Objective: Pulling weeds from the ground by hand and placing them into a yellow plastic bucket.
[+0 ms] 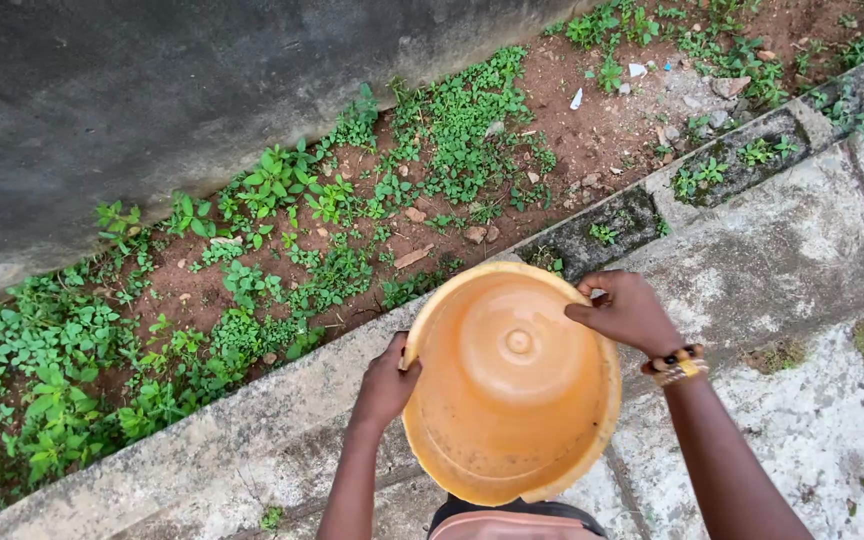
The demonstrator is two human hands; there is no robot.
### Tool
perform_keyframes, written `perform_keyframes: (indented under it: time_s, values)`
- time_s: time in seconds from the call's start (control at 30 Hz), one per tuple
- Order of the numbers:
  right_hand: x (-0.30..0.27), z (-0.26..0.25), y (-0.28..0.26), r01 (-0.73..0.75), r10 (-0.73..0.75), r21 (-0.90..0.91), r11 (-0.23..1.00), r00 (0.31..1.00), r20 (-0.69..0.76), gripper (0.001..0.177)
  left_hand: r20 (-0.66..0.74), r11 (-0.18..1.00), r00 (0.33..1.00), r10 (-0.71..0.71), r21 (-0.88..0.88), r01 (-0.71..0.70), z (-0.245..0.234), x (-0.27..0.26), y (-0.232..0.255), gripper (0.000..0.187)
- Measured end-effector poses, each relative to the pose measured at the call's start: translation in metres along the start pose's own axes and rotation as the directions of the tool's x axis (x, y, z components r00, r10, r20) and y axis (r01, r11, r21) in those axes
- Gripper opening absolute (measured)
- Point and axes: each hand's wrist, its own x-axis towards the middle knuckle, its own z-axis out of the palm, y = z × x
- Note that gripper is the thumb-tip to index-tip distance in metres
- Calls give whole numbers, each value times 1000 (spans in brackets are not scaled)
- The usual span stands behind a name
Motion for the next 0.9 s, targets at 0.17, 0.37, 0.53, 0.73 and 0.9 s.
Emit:
perform_keyframes:
  time_s: [0.17,0.37,0.53,0.73,0.9]
  values:
    - [52,77,4,74,-82,152,986,996,42,25,-127,990,991,41,139,-23,-43,25,-37,40]
    - [105,171,-4,53,-97,336,941,989,116,22,-274,953,962,-10,289,92,-56,77,-112,39]
    - [145,195,13,7,-72,299,954,976,206,24,-278,930,956,-100,316,189,-54,95,-111,32]
    - [192,192,33,99,-172,219,971,923,343,33,-384,942,914,-128,241,233,-39,123,-121,39]
    - [202,197,55,120,-229,267,956,877,423,53,-583,984,803,-122,32,173,2,130,-138,67]
